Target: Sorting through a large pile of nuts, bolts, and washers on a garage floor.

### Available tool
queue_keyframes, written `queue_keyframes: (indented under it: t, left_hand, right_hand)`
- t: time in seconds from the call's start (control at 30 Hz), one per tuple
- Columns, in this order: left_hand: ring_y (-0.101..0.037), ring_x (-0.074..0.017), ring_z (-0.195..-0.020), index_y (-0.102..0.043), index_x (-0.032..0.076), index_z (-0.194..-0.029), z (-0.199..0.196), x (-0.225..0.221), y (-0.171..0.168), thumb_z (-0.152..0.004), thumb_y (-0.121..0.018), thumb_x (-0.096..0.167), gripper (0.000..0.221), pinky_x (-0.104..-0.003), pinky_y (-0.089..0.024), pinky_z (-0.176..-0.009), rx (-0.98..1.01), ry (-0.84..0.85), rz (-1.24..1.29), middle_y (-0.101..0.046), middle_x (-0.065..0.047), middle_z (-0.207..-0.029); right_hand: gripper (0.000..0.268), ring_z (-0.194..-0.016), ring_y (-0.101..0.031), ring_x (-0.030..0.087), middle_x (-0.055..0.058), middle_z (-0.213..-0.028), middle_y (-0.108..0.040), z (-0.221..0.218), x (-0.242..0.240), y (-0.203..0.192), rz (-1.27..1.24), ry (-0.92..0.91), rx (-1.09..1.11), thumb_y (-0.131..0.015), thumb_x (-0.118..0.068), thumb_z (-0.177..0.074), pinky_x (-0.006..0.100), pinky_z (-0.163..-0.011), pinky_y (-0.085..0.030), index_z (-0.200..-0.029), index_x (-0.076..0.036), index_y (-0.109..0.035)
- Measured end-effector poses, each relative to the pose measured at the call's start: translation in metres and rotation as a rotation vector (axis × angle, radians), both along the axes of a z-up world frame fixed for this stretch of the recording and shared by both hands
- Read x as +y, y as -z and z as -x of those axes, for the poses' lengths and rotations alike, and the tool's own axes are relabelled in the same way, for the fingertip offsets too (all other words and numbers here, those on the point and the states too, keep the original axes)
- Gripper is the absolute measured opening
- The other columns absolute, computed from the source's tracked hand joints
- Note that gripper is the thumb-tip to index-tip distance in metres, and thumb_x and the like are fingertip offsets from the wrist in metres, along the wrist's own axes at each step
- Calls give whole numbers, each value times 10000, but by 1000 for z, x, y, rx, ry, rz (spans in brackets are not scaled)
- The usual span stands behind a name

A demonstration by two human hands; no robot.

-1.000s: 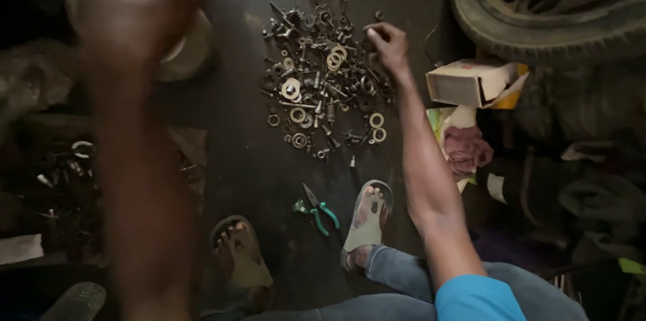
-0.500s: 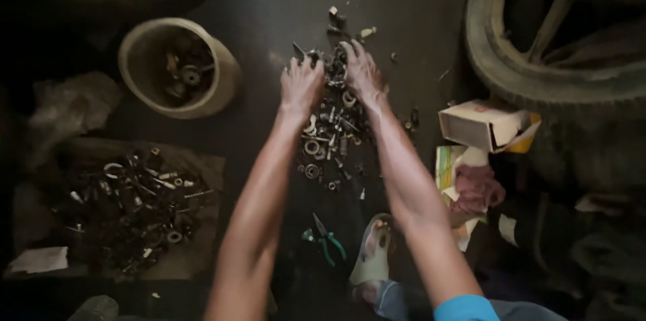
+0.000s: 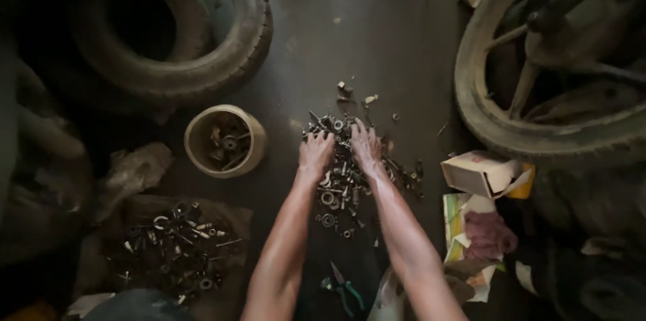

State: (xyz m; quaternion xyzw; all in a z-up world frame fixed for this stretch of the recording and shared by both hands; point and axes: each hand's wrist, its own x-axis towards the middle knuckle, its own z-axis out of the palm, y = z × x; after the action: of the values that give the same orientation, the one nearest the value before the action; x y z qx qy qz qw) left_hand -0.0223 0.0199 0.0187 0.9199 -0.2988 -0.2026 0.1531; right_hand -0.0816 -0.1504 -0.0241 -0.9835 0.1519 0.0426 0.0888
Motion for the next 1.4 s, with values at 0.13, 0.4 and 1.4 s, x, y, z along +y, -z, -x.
queue_keyframes:
  t: [0.13, 0.4, 1.4]
  left_hand:
    - [-565, -383, -1221, -603, 114, -1218, 17, 3, 21, -855, -679, 181, 376, -550, -537, -897, 28, 7, 75, -609, -122, -1280]
    - [-598, -406, -1118, -632, 132, -1181, 34, 7, 91, -870, -654, 164, 313, -527, -590, -736, -129, 90, 119, -550, -152, -1307]
    - [-739, -250, -887, -687, 58, -1077, -35, -4, 15, -971, -668, 172, 157, -406, -617, -770, 263, -268, 706, -729, -116, -1045]
  right_hand:
    - [647, -1210, -597, 385, 87, -1491, -514, 8, -6, 22, 134, -48, 7, -724, -41, -769, 464, -929, -573, -1380, -113, -524]
    - [732, -1093, -583, 489, 245, -1360, -501, 12, -4, 8, -96, -20, -194, -753, -120, -836, 542, -844, -535, -1494, -74, -436]
    - [320, -834, -691, 112, 21, -990, -724, 18, -56, -12, -1128, 204, -237, -732, -164, -919, 273, -710, -561, -1226, -91, -678]
